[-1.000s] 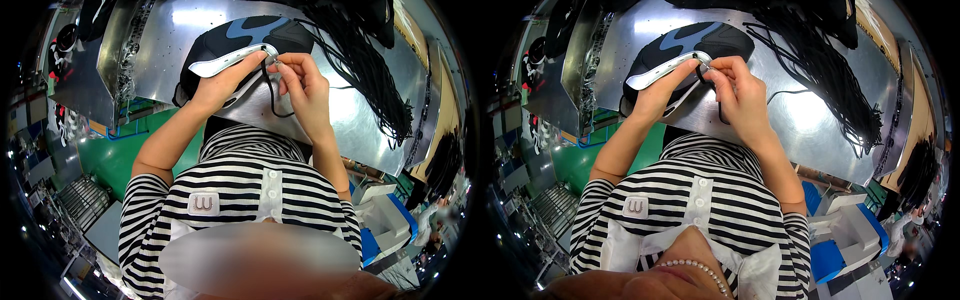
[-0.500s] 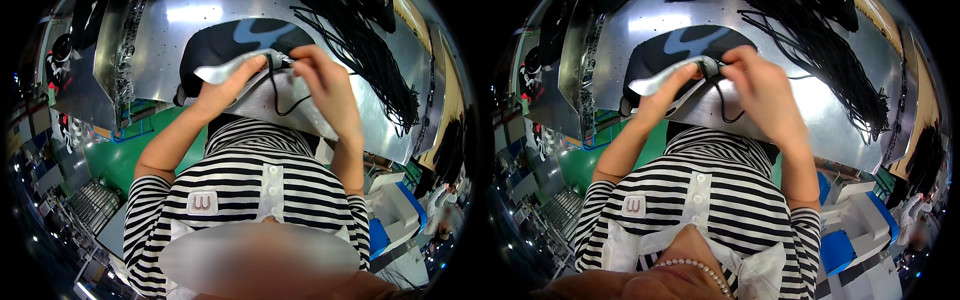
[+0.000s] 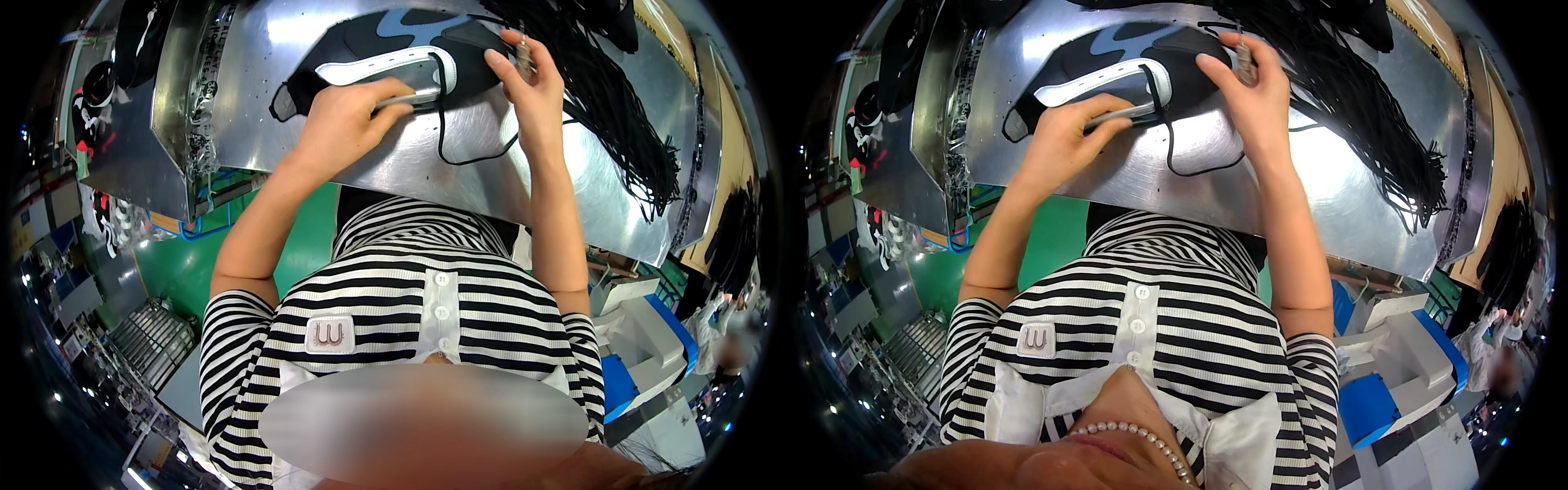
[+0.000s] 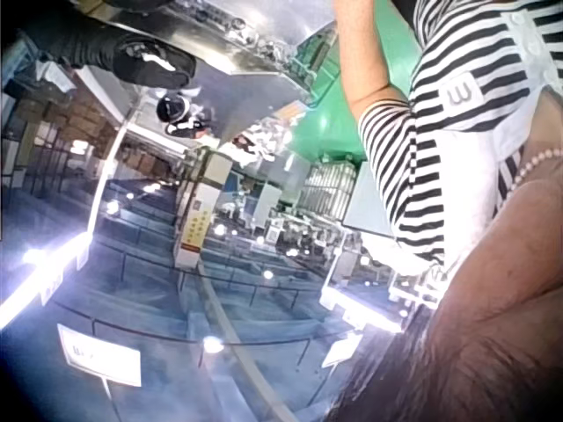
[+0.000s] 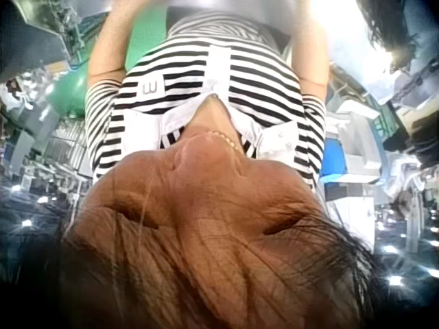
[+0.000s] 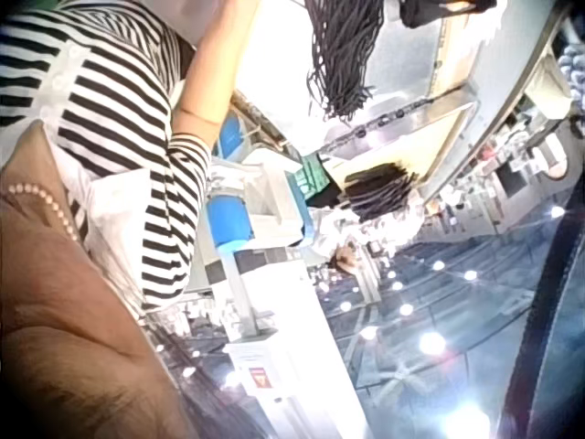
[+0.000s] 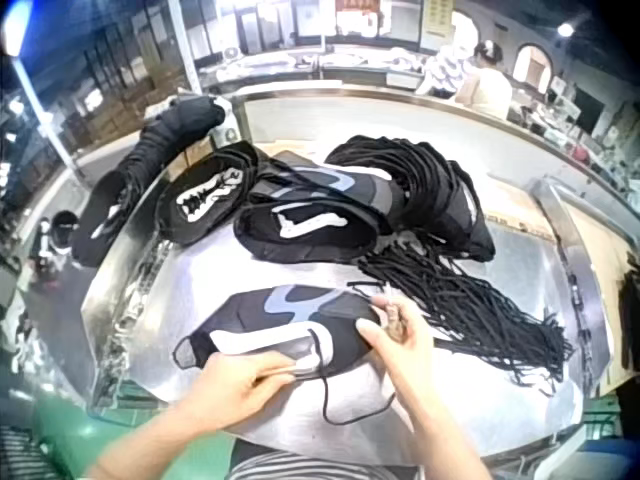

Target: The person laces a shoe by hand, threading a long black lace through the eyelets of a black and blue sneaker on a workstation.

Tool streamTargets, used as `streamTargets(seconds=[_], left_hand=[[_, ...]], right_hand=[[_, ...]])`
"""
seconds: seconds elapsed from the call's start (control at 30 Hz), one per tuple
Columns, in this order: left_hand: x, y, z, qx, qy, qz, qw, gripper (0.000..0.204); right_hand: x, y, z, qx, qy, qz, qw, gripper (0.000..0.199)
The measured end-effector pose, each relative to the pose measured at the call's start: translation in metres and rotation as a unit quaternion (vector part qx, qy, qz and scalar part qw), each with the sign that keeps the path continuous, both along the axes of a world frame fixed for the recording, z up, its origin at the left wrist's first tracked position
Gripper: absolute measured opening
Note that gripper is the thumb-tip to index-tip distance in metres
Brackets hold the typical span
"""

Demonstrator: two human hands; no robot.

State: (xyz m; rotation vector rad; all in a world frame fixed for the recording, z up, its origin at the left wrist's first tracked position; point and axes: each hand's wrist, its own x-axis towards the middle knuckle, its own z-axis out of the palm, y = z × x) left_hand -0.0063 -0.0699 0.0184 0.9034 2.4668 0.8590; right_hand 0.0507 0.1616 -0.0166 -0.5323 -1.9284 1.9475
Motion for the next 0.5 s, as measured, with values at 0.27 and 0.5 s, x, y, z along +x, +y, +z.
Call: streamTargets(seconds=[0.27, 0.5], left_hand=[[0.005, 0.02, 0.017, 0.168, 0.213, 0.033, 0.962, 0.015], [-0.006, 0.022, 0.05, 0.226, 0.186, 0.097, 0.951, 0.017]], right_hand=[[0.02, -0.038, -0.017, 0.074, -0.077, 0.134, 0.985, 0.022], [0.034, -0.032, -0.001, -0.025, 0.013, 0.162, 0.986, 0.026]])
